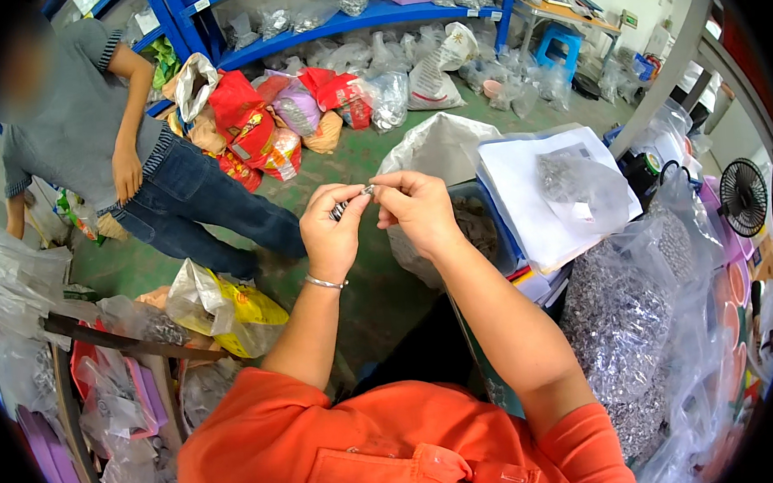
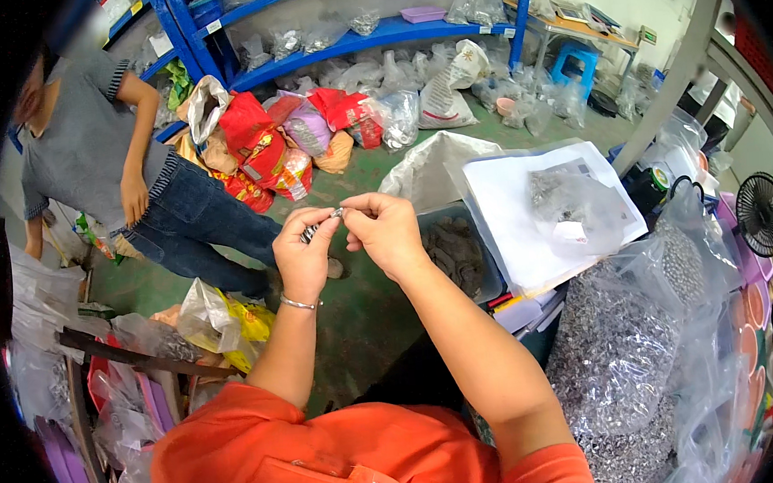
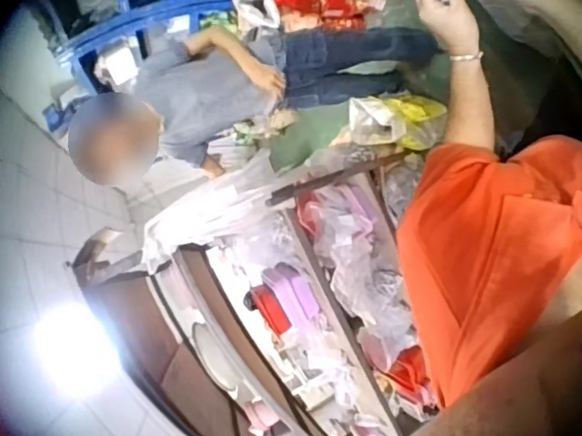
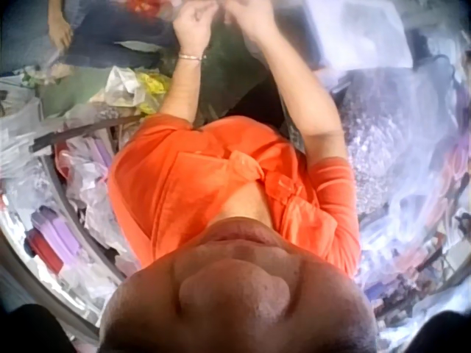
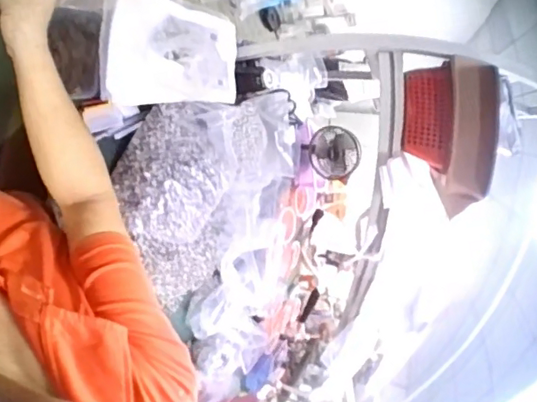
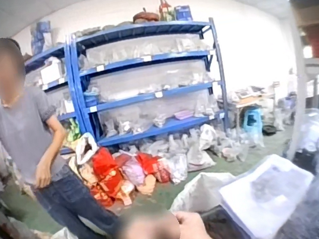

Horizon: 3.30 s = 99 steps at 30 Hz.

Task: The person uses a sizing tool to measure metal rings, then picks up multiple small metal parts from a bin and places them into a plastic bag before handing the bag to another person and placing it on a shelf.

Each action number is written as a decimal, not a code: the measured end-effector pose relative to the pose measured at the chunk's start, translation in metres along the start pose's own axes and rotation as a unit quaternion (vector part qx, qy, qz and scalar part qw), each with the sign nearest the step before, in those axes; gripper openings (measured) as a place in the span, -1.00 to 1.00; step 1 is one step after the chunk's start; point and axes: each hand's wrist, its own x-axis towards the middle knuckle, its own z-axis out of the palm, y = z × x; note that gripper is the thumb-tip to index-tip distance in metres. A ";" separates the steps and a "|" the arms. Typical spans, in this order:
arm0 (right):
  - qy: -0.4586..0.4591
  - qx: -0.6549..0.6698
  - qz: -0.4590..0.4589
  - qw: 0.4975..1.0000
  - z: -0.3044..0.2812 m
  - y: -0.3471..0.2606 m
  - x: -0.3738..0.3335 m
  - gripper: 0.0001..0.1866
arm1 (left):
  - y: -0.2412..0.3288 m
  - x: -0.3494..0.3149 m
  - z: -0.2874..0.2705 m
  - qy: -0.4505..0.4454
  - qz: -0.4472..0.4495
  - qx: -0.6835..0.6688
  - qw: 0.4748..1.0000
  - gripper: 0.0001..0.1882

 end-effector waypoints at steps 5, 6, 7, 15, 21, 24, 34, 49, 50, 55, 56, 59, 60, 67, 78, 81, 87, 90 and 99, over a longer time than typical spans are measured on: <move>0.015 0.001 0.000 1.000 -0.005 0.001 -0.002 -0.83 | 0.002 0.000 0.005 -0.008 0.009 -0.009 1.000 -0.89; 0.016 0.008 0.002 1.000 -0.007 0.001 -0.002 -0.83 | 0.002 0.000 0.006 -0.011 0.008 -0.012 1.000 -0.89; 0.016 0.014 0.004 1.000 -0.008 0.002 -0.002 -0.84 | 0.002 0.000 0.008 -0.013 0.009 -0.011 1.000 -0.89; 0.021 0.027 0.027 0.999 -0.012 0.002 0.002 -0.85 | 0.001 0.000 0.012 -0.007 0.006 -0.007 1.000 -0.89; 0.019 0.030 0.043 0.998 -0.013 0.001 0.004 -0.86 | 0.005 0.001 0.012 -0.011 -0.022 0.002 1.000 -0.90; 0.021 0.037 0.052 0.998 -0.013 0.001 0.004 -0.87 | 0.008 0.001 0.012 -0.011 -0.022 0.012 1.000 -0.89; 0.007 0.054 0.069 0.996 -0.014 -0.001 0.006 -0.87 | 0.006 0.003 0.013 0.001 0.027 0.020 0.999 -0.89; 0.004 0.057 0.065 0.996 -0.014 0.002 0.008 -0.86 | 0.003 0.001 0.012 -0.002 0.008 0.024 1.000 -0.91; 0.003 0.058 0.064 0.996 -0.014 0.002 0.008 -0.86 | 0.003 0.001 0.012 -0.004 0.008 0.026 1.000 -0.91; 0.000 0.068 0.063 0.996 -0.014 0.001 0.006 -0.86 | 0.001 0.001 0.011 -0.006 0.021 0.023 1.000 -0.92; 0.001 0.070 0.064 0.995 -0.015 0.002 0.006 -0.85 | 0.002 0.001 0.012 -0.006 0.019 0.018 1.000 -0.91; 0.002 0.074 0.067 0.995 -0.018 0.002 0.005 -0.85 | 0.002 0.000 0.014 -0.012 0.011 0.015 1.000 -0.90; 0.001 0.074 0.068 0.995 -0.019 0.001 0.004 -0.85 | 0.002 0.000 0.014 -0.015 0.008 0.017 1.000 -0.90; -0.028 0.193 0.045 0.980 -0.035 -0.006 -0.020 -0.70 | 0.004 0.003 0.017 -0.030 -0.140 -0.210 0.967 -0.90; 0.015 0.087 -0.096 0.991 -0.059 -0.012 -0.066 -0.74 | 0.028 -0.011 0.023 -0.176 -0.254 -0.486 0.818 -0.88; 0.023 0.126 -0.144 0.981 -0.064 -0.006 -0.073 -0.77 | 0.039 -0.017 0.027 -0.229 -0.249 -0.507 0.793 -0.87; 0.012 0.170 -0.159 0.972 -0.065 -0.007 -0.082 -0.75 | 0.049 -0.027 0.039 -0.255 -0.159 -0.381 0.875 -0.88; 0.009 0.166 -0.174 0.970 -0.067 -0.007 -0.084 -0.75 | 0.048 -0.027 0.044 -0.260 -0.097 -0.337 0.900 -0.88; 0.079 0.005 -0.254 0.964 -0.059 -0.015 -0.093 -0.67 | 0.050 -0.046 0.051 -0.253 -0.323 -0.483 0.774 -0.85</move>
